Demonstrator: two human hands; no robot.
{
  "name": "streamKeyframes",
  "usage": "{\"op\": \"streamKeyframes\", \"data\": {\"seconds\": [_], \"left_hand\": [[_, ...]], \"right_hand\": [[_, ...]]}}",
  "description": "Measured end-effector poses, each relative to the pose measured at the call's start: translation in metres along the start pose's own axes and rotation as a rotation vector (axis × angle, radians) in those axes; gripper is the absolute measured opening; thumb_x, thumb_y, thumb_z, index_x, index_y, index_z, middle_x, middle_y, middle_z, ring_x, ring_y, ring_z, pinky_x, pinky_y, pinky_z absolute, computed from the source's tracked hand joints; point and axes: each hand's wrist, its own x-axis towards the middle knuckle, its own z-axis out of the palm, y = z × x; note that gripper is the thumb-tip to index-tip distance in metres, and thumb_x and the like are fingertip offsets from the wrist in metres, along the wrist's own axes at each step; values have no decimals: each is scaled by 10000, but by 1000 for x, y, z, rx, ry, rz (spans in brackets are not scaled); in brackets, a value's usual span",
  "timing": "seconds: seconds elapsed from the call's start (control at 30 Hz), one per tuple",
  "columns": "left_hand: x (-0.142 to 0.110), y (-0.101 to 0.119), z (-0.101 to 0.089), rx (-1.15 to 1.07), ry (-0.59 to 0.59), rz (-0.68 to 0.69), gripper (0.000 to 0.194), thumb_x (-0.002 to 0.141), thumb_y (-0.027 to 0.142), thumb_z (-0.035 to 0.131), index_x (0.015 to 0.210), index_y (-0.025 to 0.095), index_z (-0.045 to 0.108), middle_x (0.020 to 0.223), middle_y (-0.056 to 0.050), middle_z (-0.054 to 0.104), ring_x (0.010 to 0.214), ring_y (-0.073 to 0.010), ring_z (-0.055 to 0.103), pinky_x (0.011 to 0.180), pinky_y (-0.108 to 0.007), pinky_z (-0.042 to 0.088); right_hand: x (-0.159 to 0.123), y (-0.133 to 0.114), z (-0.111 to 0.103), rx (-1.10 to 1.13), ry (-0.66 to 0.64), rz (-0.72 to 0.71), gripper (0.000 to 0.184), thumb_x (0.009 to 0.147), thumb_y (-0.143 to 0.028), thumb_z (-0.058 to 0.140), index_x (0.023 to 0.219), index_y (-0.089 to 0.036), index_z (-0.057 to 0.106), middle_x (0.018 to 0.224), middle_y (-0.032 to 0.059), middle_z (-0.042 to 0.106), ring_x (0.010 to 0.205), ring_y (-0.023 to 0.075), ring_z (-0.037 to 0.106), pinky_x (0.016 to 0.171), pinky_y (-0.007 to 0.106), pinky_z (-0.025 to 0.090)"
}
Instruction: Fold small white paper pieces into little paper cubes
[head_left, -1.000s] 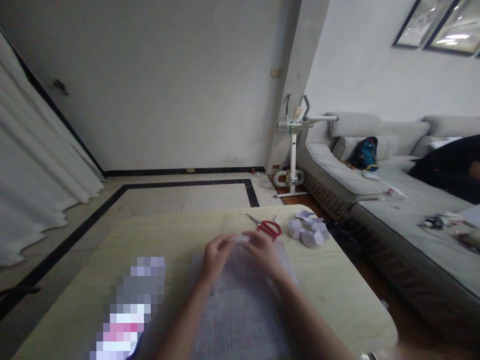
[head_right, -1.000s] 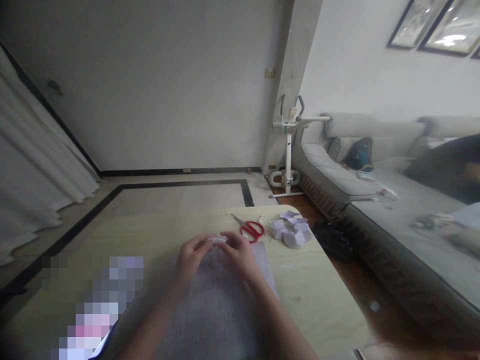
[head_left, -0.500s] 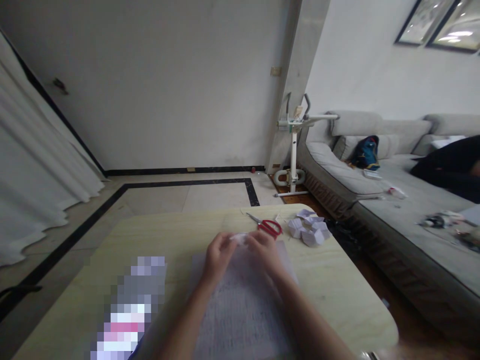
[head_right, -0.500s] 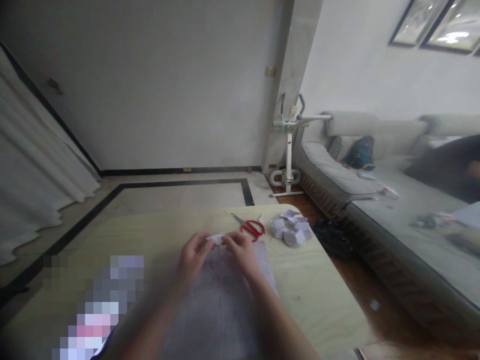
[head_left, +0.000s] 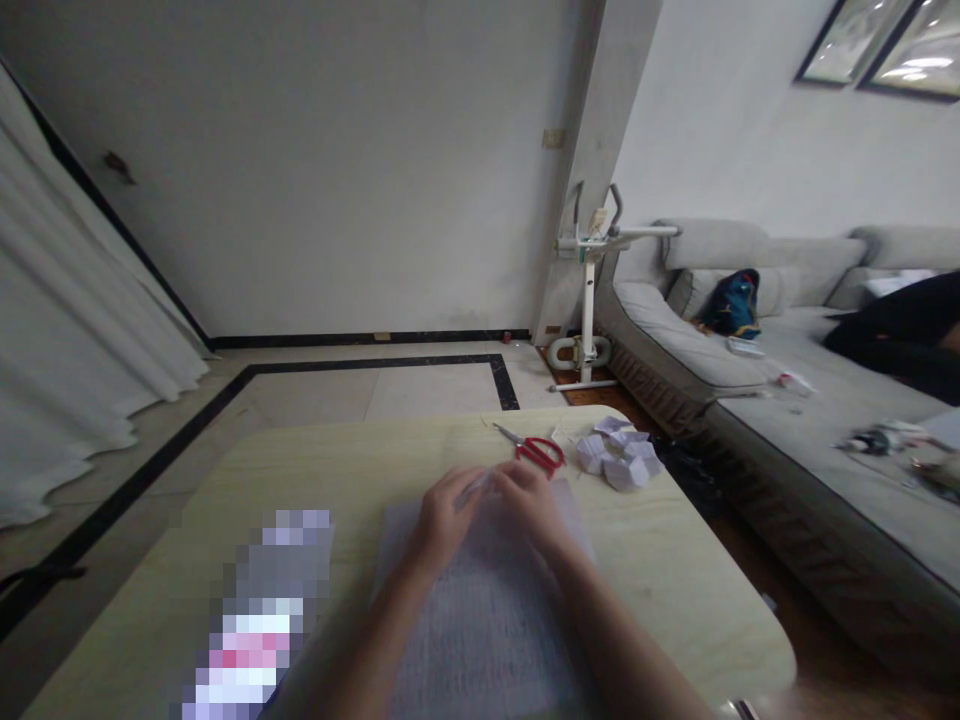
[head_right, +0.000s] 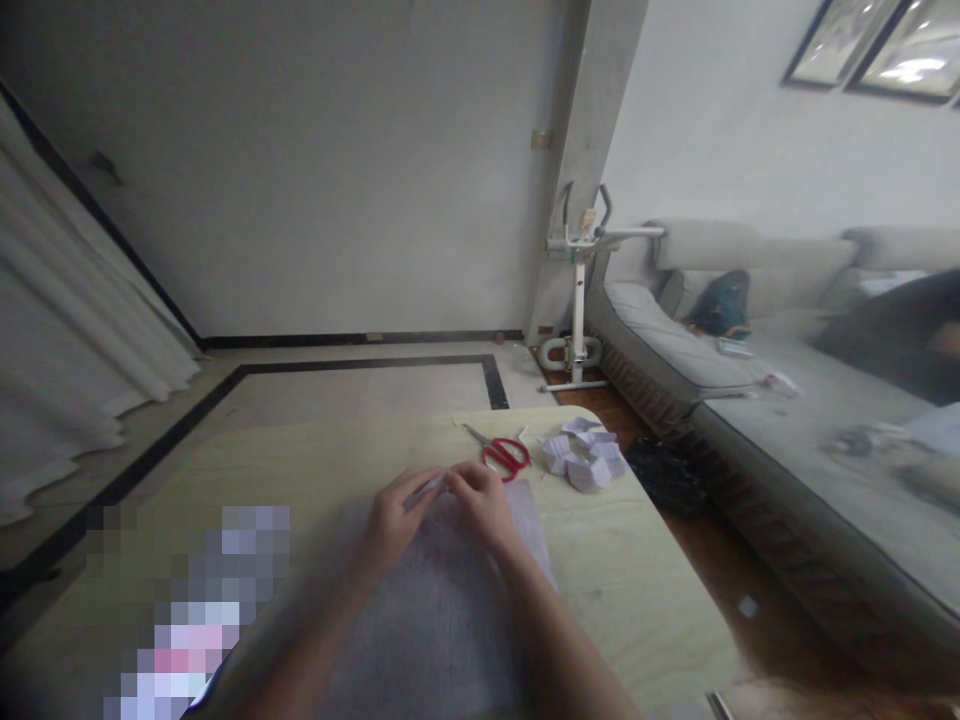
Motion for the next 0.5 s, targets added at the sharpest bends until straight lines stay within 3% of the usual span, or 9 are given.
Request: {"op": "streamKeyframes", "data": {"seconds": [0.17,0.5], "left_hand": [[-2,-1,1,-40,-10,-91,245,824,296,548,999,193,684,991,-76,706,928,-203,643,853,-313,489],[-1,-6,2,-18,42,-34,209,811,261,554,958,196,687,947,-74,706,895,-193,645,837,-303,495]], "right_hand": [[0,-1,0,-33,20,-3,138,758,-278,578,706,-165,638,696,23,642,689,163,589,653,264,462],[0,1,0,-77,33,-16,165,773,-311,568,714,-171,634,685,23,629,672,168,578,619,267,458]]}}
